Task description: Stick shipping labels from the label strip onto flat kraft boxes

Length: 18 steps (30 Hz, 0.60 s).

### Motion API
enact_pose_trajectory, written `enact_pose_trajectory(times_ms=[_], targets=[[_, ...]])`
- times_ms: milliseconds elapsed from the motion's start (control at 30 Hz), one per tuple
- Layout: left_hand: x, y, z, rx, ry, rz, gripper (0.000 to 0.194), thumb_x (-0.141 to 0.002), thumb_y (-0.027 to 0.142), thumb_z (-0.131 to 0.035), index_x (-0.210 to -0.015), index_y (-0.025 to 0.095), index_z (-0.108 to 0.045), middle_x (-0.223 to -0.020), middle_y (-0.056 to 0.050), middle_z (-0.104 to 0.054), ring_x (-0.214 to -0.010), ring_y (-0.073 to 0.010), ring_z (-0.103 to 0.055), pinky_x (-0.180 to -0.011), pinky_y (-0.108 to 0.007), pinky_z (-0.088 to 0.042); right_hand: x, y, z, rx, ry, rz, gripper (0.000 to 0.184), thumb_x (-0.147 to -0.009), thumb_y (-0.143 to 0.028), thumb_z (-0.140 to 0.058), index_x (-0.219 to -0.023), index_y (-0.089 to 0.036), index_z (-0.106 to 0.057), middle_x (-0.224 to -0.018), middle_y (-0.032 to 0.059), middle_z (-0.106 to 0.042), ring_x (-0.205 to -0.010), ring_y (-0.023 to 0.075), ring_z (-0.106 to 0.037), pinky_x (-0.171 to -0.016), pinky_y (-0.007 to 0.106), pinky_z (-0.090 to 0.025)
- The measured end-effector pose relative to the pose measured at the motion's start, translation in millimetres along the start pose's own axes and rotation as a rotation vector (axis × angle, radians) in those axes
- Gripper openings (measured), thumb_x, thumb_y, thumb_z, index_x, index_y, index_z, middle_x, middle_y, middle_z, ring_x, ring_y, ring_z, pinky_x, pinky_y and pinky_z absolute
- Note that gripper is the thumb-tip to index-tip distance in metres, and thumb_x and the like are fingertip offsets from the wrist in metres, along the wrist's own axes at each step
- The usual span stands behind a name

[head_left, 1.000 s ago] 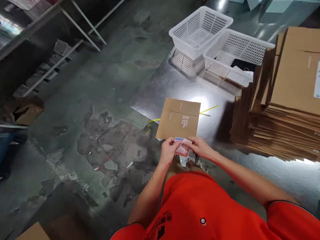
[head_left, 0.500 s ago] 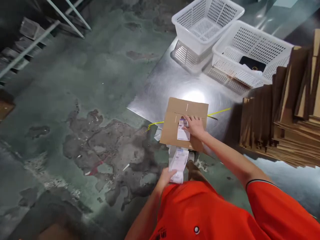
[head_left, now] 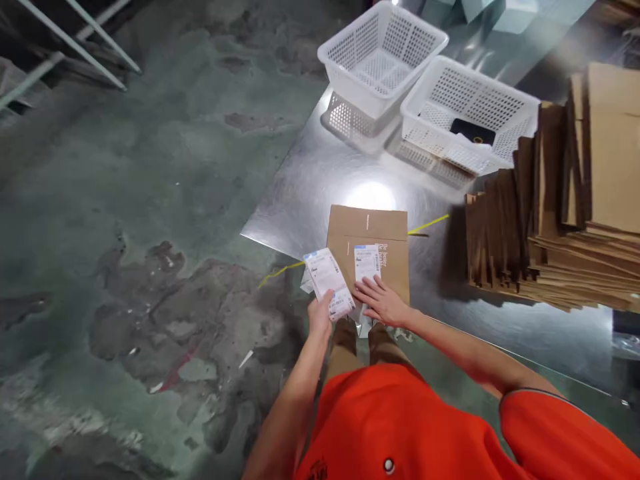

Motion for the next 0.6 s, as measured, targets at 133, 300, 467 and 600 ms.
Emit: enact_pose_trajectory(times_ms=[133, 300, 467, 600], targets=[[49.9, -13.5, 29.6, 0.063, 0.042, 0.043, 0.032, -0.074, 0.022, -0.068, -0.104, 0.012, -0.065, -0.1, -0.012, -0.072, -0.093, -0.0229, -0.069, -0.081, -0.034, -0.057, 52.2, 57.3, 47.2, -0.235, 0.271, -0.814, 0.051, -0.091, -0.039, -0.048, -0.133, -0.011, -0.05, -0.138, 0.0167, -0.045, -0.128, 0.0315, -0.042, -0.106, 0.051, -0.037], [102.9, -46.1, 59.6, -0.141, -0.209, 0.453, 0.043, -0.059, 0.032, -0.081, -0.095, 0.014, -0.066, -0.094, -0.014, -0.073, -0.093, -0.0324, -0.069, -0.074, -0.039, -0.059, 64.4, 42.1, 120.1, -0.758, 0.286, -0.764, 0.044, -0.083, -0.04, -0.059, -0.121, -0.017, -0.059, -0.107, 0.0056, -0.065, -0.094, 0.0222, -0.062, -0.079, 0.033, -0.053], [85.9, 8.0, 11.4, -0.297, -0.343, 0.317, 0.044, -0.052, 0.035, -0.084, -0.088, 0.015, -0.066, -0.086, -0.011, -0.073, -0.082, -0.0297, -0.071, -0.069, -0.036, -0.06, 147.8, 54.7, 311.5, -0.512, 0.919, -0.644, 0.052, -0.084, -0.042, -0.063, -0.13, -0.019, -0.053, -0.117, 0.0049, -0.061, -0.102, 0.0193, -0.059, -0.086, 0.029, -0.051], [95.0, 84.0, -104.3, -0.215, -0.413, -0.008, 0.032, -0.053, 0.031, -0.08, -0.078, 0.019, -0.064, -0.074, -0.001, -0.072, -0.064, -0.0181, -0.068, -0.058, -0.025, -0.057, 258.8, 117.3, 427.4, -0.382, 1.232, -0.682, 0.055, -0.088, -0.045, -0.055, -0.136, -0.018, -0.047, -0.11, 0.0064, -0.063, -0.088, 0.0179, -0.062, -0.074, 0.032, -0.053]])
Point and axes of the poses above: each hand's wrist, its own x-axis away from the middle knuckle, its own z-axis out of the back of the hand, y = z × x, the point moved 7 cm from there along -x, towards the middle knuckle
